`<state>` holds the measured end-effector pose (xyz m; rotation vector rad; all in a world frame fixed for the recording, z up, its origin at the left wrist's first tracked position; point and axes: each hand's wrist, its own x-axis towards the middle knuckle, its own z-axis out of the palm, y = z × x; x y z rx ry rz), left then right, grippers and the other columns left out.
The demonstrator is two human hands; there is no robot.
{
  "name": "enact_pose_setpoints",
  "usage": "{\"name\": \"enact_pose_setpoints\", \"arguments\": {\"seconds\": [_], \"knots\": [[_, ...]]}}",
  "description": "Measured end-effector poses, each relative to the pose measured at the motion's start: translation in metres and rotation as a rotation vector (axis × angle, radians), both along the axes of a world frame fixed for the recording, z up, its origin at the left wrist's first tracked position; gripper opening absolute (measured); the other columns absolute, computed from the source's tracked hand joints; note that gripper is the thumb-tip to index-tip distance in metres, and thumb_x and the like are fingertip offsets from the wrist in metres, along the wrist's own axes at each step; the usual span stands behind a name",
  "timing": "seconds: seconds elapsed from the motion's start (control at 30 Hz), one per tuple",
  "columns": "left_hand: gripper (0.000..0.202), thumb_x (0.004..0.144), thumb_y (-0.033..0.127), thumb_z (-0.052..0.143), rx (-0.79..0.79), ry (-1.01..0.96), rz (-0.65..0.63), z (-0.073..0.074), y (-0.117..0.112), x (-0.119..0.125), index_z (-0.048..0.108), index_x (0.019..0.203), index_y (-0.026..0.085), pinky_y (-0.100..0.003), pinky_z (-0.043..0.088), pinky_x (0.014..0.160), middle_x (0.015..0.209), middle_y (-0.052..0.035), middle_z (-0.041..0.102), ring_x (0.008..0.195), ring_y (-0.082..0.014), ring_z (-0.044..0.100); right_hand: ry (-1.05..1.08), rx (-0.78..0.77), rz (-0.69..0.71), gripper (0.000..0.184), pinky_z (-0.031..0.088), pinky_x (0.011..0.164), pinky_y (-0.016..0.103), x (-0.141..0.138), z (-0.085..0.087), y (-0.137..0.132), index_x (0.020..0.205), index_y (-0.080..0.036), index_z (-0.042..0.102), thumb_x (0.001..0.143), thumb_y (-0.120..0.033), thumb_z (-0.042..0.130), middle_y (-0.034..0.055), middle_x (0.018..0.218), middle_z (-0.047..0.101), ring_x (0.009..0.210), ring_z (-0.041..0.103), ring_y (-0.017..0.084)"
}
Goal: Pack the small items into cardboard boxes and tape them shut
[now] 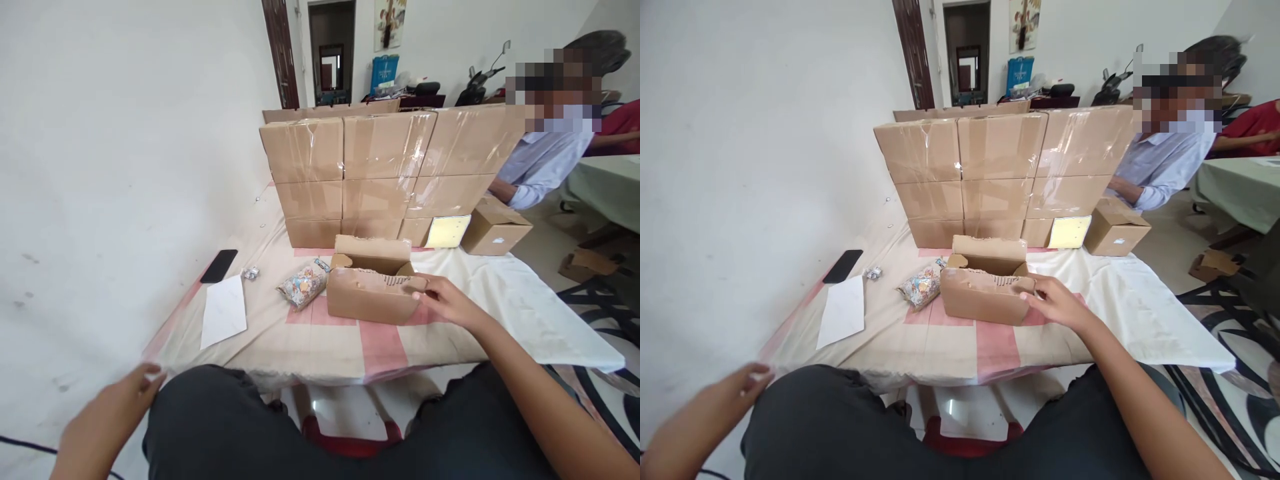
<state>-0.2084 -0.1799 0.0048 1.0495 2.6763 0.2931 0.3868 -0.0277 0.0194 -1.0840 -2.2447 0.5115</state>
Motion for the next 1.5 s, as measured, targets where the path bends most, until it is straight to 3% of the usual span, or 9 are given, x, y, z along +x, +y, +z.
{"name": "enact_pose_setpoints", "arguments": {"seconds": [0.2, 0.43, 0.57, 0.7, 0.83, 0.93, 1.07, 1.23, 1.5], "knots": [[0.045, 0.089, 0.058, 0.051, 0.050, 0.082, -0.651, 0.040, 0.094, 0.121, 0.063, 0.120, 0.028, -0.040, 0.052, 0.083, 0.109, -0.0070, 0.076, 0.096, -0.0301, 0.071, -0.148, 0.021, 0.034, 0.035, 0.044, 0.062, 0.030, -0.041, 0.055, 0.010, 0.086, -0.022, 0.077, 0.099, -0.046, 0.055, 0.0035, 0.082, 0.076, 0.068, 0.066, 0.019], [0.112, 0.052, 0.047, 0.089, 0.075, -0.088, -0.860, -0.035, 0.192, 0.200, 0.043, 0.153, 0.032, -0.068, 0.024, 0.117, 0.169, -0.0160, 0.024, 0.152, -0.0505, 0.024, -0.305, 0.105, 0.139, 0.040, 0.041, 0.067, 0.033, -0.080, 0.048, -0.024, 0.076, -0.021, 0.074, 0.104, -0.039, 0.052, 0.0035, 0.076, 0.070, 0.072, 0.062, 0.019], [0.100, 0.057, 0.038, 0.083, 0.221, -0.312, -0.727, -0.065, 0.195, 0.184, 0.048, 0.150, 0.027, -0.068, 0.027, 0.116, 0.154, -0.0186, 0.049, 0.144, -0.0499, 0.039, -0.430, 0.069, 0.171, 0.036, 0.043, 0.075, 0.035, -0.077, 0.052, -0.039, 0.088, -0.021, 0.076, 0.106, -0.037, 0.050, 0.0047, 0.087, 0.072, 0.084, 0.064, 0.021], [0.078, 0.067, 0.044, 0.072, 0.421, -0.604, -0.557, -0.064, 0.192, 0.169, 0.056, 0.138, 0.019, -0.049, 0.051, 0.101, 0.127, -0.0147, 0.069, 0.118, -0.0356, 0.064, -0.445, 0.047, 0.173, 0.039, 0.043, 0.075, 0.036, -0.079, 0.054, -0.044, 0.088, -0.020, 0.076, 0.106, -0.041, 0.049, 0.0057, 0.084, 0.072, 0.083, 0.065, 0.022], [0.065, 0.076, 0.057, 0.059, 0.670, -0.842, -0.528, -0.026, 0.183, 0.167, 0.062, 0.123, 0.013, -0.042, 0.060, 0.083, 0.111, -0.0162, 0.072, 0.100, -0.0301, 0.071, -0.364, 0.011, 0.127, 0.040, 0.045, 0.072, 0.034, -0.084, 0.056, -0.046, 0.089, -0.021, 0.077, 0.107, -0.039, 0.045, 0.0048, 0.081, 0.073, 0.077, 0.067, 0.022], [0.067, 0.084, 0.059, 0.052, 0.895, -0.916, -0.596, 0.012, 0.168, 0.187, 0.052, 0.136, 0.017, -0.042, 0.057, 0.097, 0.130, -0.0144, 0.065, 0.118, -0.0286, 0.066, -0.155, -0.056, 0.061, 0.033, 0.052, 0.079, 0.034, -0.087, 0.063, -0.042, 0.123, -0.023, 0.072, 0.106, -0.036, 0.047, 0.0056, 0.107, 0.077, 0.090, 0.072, 0.022], [0.082, 0.075, 0.042, 0.080, 1.178, -0.829, -0.729, 0.039, 0.152, 0.241, 0.041, 0.146, 0.026, -0.041, 0.042, 0.118, 0.148, -0.0075, 0.052, 0.140, -0.0278, 0.050, 0.315, -0.289, -0.058, 0.077, 0.060, 0.085, 0.040, -0.107, 0.073, -0.026, 0.155, -0.025, 0.042, 0.089, -0.051, 0.072, 0.0119, 0.140, 0.064, 0.103, 0.072, 0.025], [0.088, 0.084, 0.039, 0.077, 1.219, -0.603, -1.037, 0.024, 0.143, 0.292, 0.028, 0.156, 0.025, -0.048, 0.040, 0.120, 0.157, -0.0154, 0.041, 0.145, -0.0323, 0.044, 0.786, -0.236, -0.091, 0.077, 0.058, 0.101, 0.046, -0.141, 0.065, -0.001, 0.134, -0.022, 0.055, 0.072, -0.056, 0.085, 0.0115, 0.130, 0.069, 0.116, 0.068, 0.029], [0.100, 0.086, 0.051, 0.076, 0.996, -0.582, -1.221, -0.009, 0.146, 0.278, 0.016, 0.163, 0.032, -0.056, 0.041, 0.119, 0.161, -0.0142, 0.040, 0.148, -0.0402, 0.040, 0.733, -0.151, -0.129, 0.049, 0.058, 0.101, 0.045, -0.150, 0.047, 0.007, 0.113, -0.019, 0.062, 0.077, -0.046, 0.083, 0.0099, 0.115, 0.074, 0.108, 0.071, 0.027]]}}
